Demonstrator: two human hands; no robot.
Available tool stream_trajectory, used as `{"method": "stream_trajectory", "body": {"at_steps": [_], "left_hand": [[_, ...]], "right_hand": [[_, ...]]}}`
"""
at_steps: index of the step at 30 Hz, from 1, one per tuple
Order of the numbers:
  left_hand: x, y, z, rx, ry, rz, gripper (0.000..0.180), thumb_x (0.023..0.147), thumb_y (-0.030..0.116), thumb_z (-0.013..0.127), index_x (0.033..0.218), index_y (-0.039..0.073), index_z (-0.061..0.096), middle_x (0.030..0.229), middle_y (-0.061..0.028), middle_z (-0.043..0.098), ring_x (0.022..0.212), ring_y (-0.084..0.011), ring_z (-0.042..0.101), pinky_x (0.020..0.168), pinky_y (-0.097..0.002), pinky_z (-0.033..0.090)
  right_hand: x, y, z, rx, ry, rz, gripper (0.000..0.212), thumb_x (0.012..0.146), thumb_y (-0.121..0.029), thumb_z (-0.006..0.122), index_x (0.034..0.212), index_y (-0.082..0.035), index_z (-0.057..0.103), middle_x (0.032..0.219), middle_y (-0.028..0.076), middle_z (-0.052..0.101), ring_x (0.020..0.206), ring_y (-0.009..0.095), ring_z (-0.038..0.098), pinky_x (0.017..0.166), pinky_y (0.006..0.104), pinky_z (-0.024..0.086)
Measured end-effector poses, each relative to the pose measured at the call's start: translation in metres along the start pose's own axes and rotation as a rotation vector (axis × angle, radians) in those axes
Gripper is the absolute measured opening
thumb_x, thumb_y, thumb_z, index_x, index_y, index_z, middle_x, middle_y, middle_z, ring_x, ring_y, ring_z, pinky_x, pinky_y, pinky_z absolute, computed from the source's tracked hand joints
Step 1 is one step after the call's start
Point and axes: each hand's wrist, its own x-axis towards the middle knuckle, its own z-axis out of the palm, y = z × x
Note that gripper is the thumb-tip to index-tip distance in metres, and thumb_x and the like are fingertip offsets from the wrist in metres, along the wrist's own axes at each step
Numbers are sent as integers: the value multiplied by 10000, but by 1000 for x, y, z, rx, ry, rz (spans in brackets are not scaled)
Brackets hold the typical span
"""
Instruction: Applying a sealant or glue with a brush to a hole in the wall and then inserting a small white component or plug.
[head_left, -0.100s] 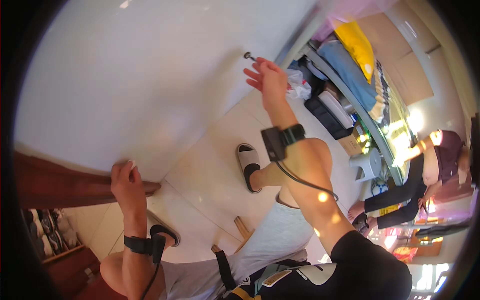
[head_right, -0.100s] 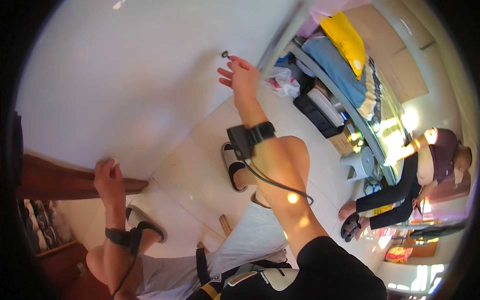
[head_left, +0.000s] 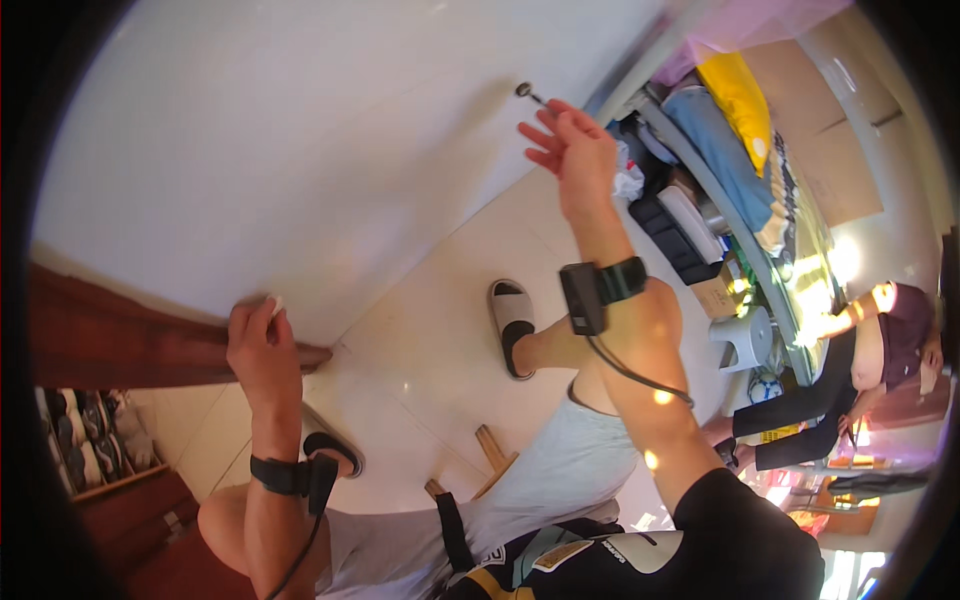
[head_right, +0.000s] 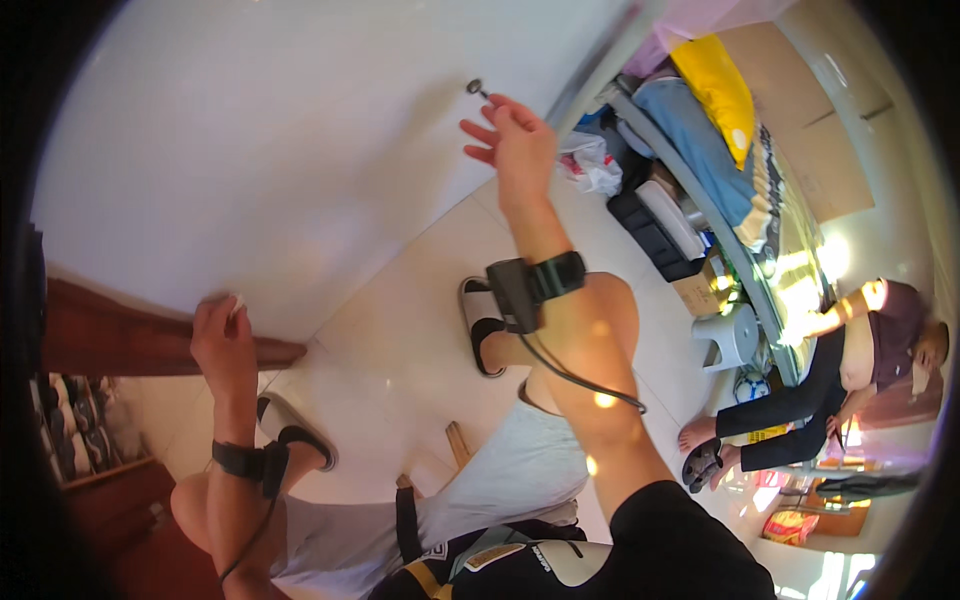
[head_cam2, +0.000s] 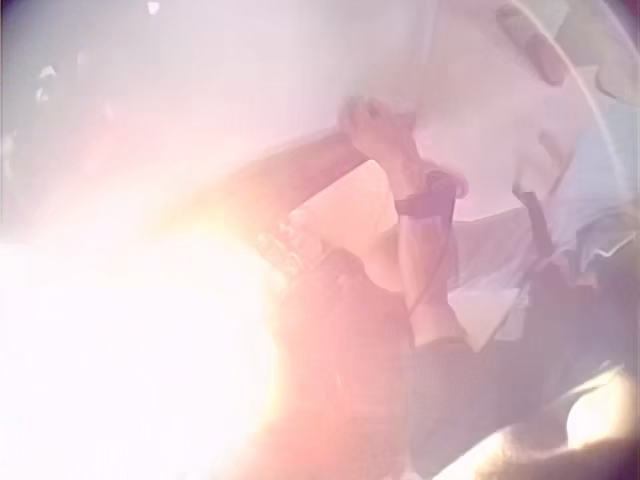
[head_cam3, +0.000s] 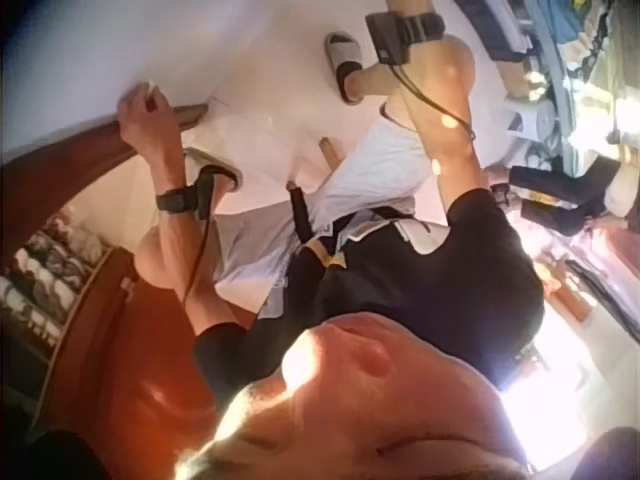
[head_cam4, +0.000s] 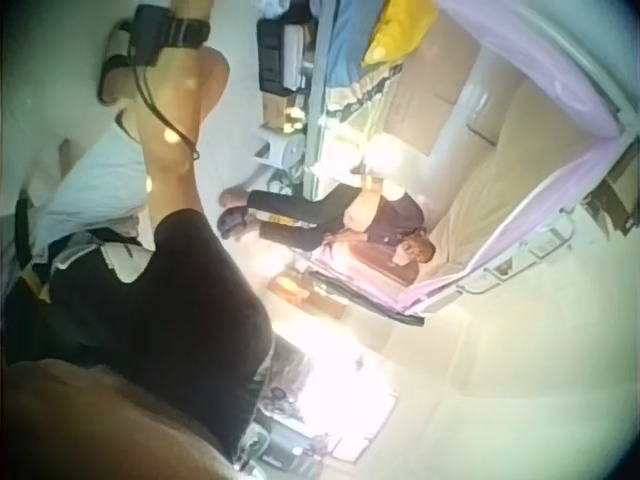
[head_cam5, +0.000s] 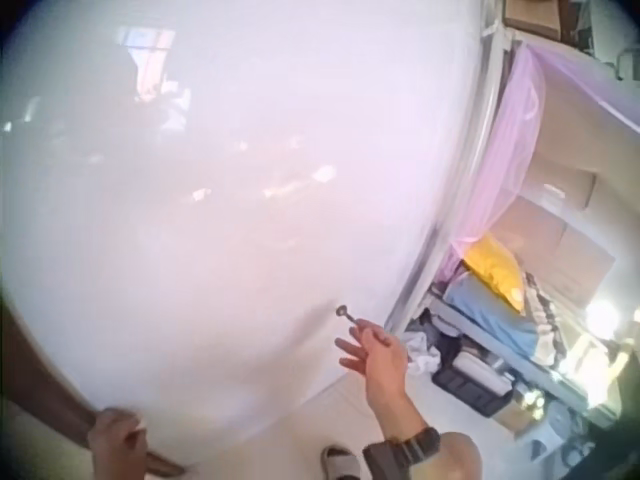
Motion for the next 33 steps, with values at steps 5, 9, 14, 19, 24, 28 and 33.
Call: {"method": "stream_trajectory", "body": {"at_steps": [5,9,14,19,24,28,33], "left_hand": [[-2,-8,-13,32,20,-42,190,839,-41,695,1027,-17,696,954,-130,620,811,-306,652,699,-379,543],[-14,-3,8,49,-67,-6,201,770,-55,704,961,4,698,871,-141,616,713,-321,620,631,-391,516],[-78,-28,40,54,-531,182,83,763,-3,596,845,0,607,833,-180,593,752,-384,599,696,-457,507],[-171,-14,57,101,-765,433,94,801,85,572,894,76,583,775,-90,562,656,-242,593,578,-383,484],[-175,6,60,-17,-784,516,154,806,148,602,945,95,639,773,-62,581,656,-200,607,560,-345,477],[-146,11,39,356,-801,609,192,784,103,655,972,85,685,896,-80,685,773,-227,694,642,-337,543],[-119,8,45,58,-992,303,220,775,53,673,991,83,698,974,-97,711,882,-234,719,703,-340,567]], "right_hand": [[-70,1,24,-536,-228,-279,325,1016,-157,526,1256,44,614,1009,185,720,854,272,751,661,319,577],[-159,6,44,-798,-686,-378,274,939,-68,548,1190,12,624,876,225,691,748,367,695,655,421,538],[-190,30,67,-682,-942,-337,266,935,-85,572,1187,1,592,911,226,698,771,417,673,681,465,539],[-194,64,81,-633,-1045,-404,335,926,-45,615,1259,-27,581,1009,199,708,811,353,699,681,404,559],[-197,83,78,-561,-1140,-586,455,897,-3,660,1334,-29,537,1276,172,662,866,298,723,717,360,592],[-199,100,97,-541,-1127,-493,483,865,15,697,1324,-12,548,1311,188,644,890,289,724,737,347,599],[-208,94,98,-447,-929,-656,452,858,30,716,1286,39,573,1281,231,644,888,342,725,777,359,603]]}}
